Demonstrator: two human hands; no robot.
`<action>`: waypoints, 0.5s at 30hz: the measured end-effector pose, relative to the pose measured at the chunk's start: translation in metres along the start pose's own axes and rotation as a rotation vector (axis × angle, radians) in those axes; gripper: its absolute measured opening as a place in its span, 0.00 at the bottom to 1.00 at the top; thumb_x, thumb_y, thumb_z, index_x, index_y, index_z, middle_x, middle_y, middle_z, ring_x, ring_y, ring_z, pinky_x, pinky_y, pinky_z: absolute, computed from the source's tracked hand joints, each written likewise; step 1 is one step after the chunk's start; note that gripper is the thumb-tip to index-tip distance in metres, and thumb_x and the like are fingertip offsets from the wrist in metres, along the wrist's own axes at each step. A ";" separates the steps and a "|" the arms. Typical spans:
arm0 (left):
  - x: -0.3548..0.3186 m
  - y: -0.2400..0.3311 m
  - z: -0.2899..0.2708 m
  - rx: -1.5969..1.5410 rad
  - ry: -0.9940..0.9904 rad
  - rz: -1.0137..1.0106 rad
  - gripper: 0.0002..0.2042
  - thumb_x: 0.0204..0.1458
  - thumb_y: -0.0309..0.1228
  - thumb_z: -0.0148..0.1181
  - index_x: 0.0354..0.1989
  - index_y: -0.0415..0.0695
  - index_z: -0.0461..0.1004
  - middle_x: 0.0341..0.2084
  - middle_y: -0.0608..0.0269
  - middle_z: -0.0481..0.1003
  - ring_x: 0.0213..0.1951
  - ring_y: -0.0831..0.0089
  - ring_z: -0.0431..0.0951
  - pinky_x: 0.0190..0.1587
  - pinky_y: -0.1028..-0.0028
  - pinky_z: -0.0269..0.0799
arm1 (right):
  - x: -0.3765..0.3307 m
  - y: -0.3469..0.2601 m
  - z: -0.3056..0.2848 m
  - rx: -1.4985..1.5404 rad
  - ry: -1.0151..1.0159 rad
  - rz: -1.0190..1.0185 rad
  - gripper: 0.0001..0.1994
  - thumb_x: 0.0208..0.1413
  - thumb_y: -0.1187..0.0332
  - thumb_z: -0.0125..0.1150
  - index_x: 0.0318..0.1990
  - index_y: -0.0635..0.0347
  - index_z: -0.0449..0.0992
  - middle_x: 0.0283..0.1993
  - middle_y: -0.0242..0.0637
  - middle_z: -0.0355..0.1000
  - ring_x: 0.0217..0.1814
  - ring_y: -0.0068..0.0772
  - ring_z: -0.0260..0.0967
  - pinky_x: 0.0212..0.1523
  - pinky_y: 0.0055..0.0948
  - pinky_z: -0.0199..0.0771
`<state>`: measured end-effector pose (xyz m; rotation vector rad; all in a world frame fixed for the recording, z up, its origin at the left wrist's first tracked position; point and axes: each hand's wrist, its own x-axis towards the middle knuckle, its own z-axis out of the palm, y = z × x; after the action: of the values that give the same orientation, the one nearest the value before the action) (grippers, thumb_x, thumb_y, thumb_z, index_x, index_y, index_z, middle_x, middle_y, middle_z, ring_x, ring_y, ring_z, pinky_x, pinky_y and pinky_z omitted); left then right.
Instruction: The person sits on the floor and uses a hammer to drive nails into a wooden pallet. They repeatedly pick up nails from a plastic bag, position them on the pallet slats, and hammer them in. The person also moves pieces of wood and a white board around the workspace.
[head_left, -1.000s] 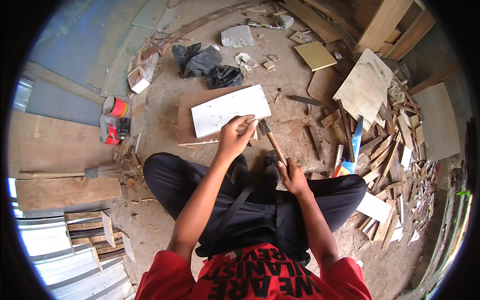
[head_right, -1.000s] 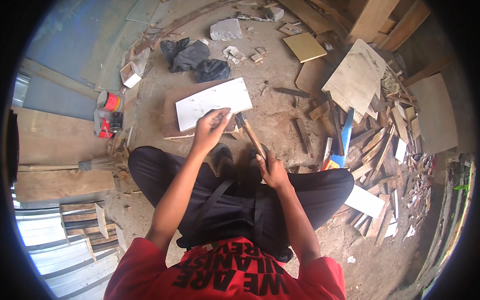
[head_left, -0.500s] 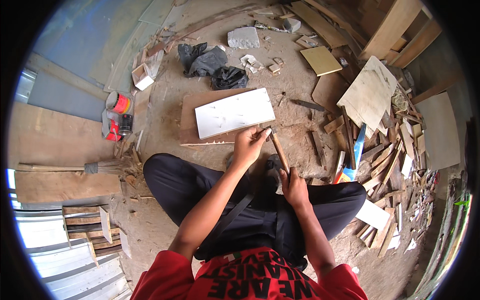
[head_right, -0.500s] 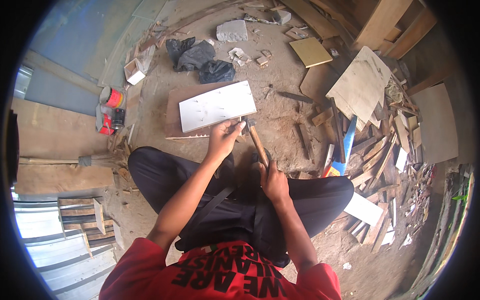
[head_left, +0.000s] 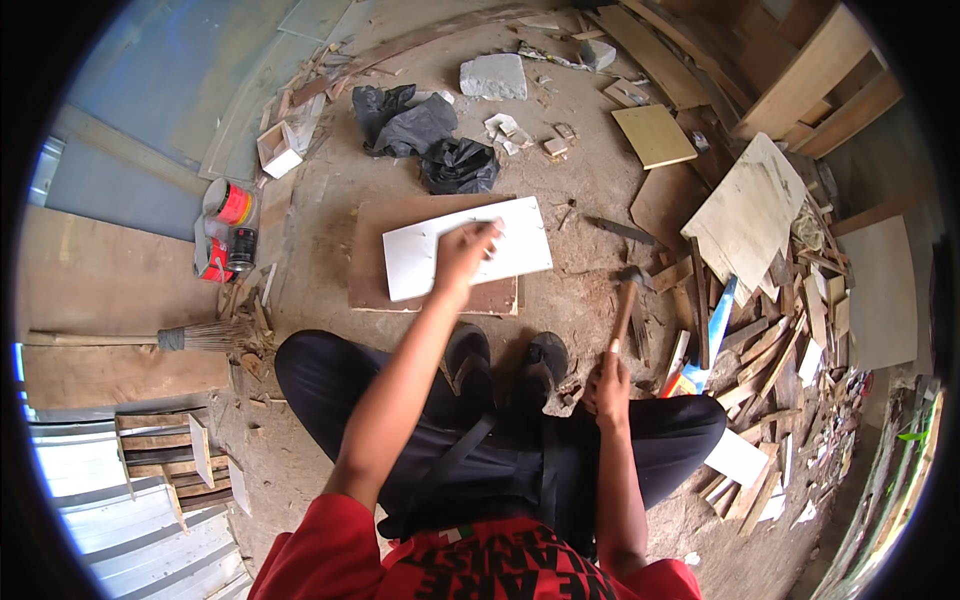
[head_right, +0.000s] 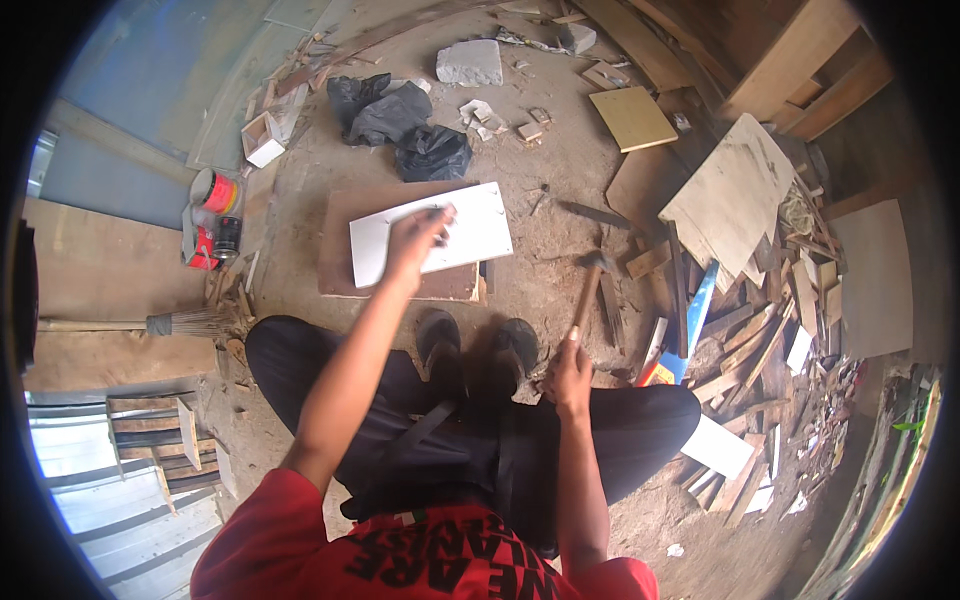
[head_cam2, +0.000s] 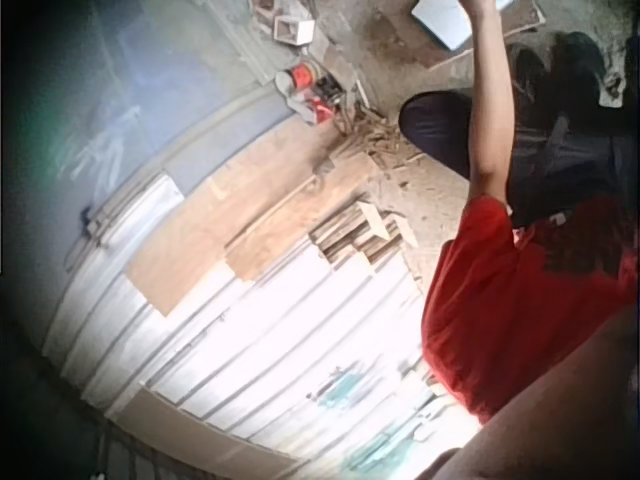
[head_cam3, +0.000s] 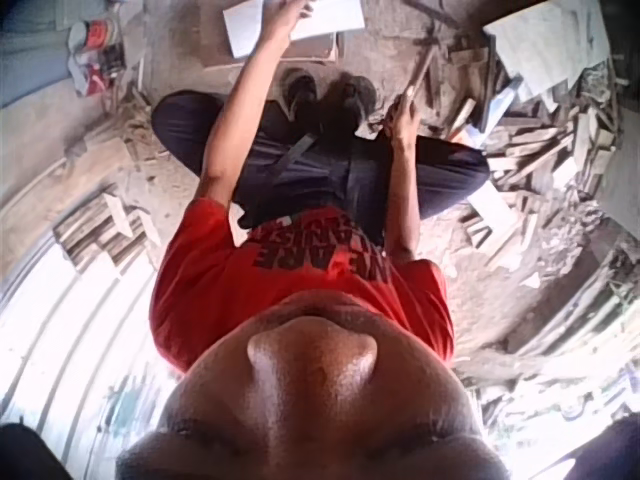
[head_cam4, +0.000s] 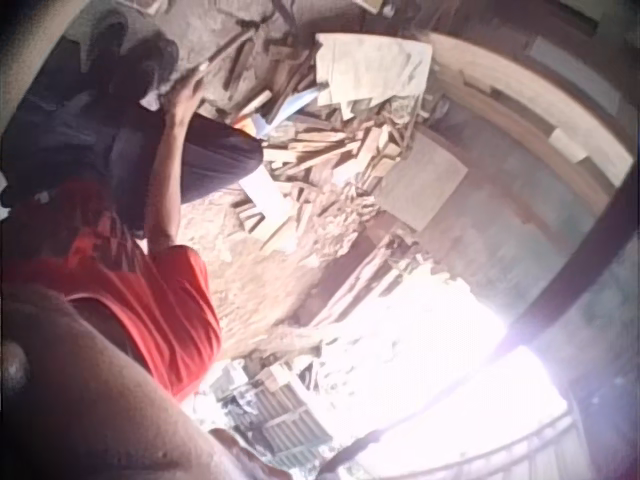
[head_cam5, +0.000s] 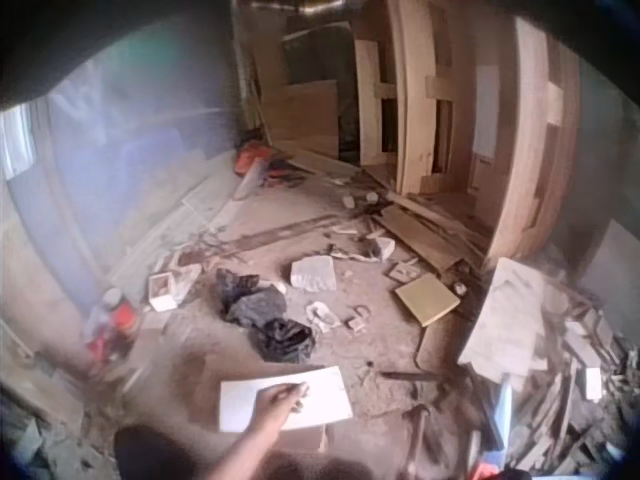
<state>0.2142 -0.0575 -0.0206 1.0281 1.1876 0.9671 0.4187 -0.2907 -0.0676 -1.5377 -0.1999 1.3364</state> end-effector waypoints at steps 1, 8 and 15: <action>0.037 -0.003 -0.022 -0.006 0.032 -0.035 0.13 0.54 0.40 0.69 0.36 0.41 0.81 0.27 0.68 0.79 0.25 0.83 0.74 0.27 0.80 0.70 | 0.007 0.000 -0.004 -0.017 0.038 0.020 0.22 0.66 0.42 0.48 0.30 0.49 0.61 0.16 0.22 0.51 0.08 0.17 0.46 0.07 0.24 0.42; 0.189 0.020 -0.068 0.078 0.159 -0.109 0.15 0.48 0.41 0.74 0.33 0.42 0.80 0.30 0.68 0.80 0.27 0.74 0.77 0.31 0.72 0.75 | 0.024 0.000 -0.009 -0.054 0.109 0.113 0.24 0.64 0.39 0.51 0.28 0.48 0.59 0.14 0.22 0.49 0.08 0.18 0.46 0.08 0.24 0.44; 0.215 -0.011 -0.108 0.689 0.132 0.048 0.19 0.53 0.47 0.65 0.33 0.40 0.80 0.26 0.57 0.79 0.29 0.64 0.78 0.38 0.64 0.71 | 0.028 -0.008 0.006 -0.133 0.072 0.123 0.25 0.65 0.41 0.50 0.25 0.47 0.57 0.13 0.21 0.48 0.07 0.17 0.46 0.07 0.23 0.43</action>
<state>0.1343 0.1579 -0.0935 1.5514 1.6680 0.6716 0.4275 -0.2649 -0.0780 -1.7308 -0.1525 1.3838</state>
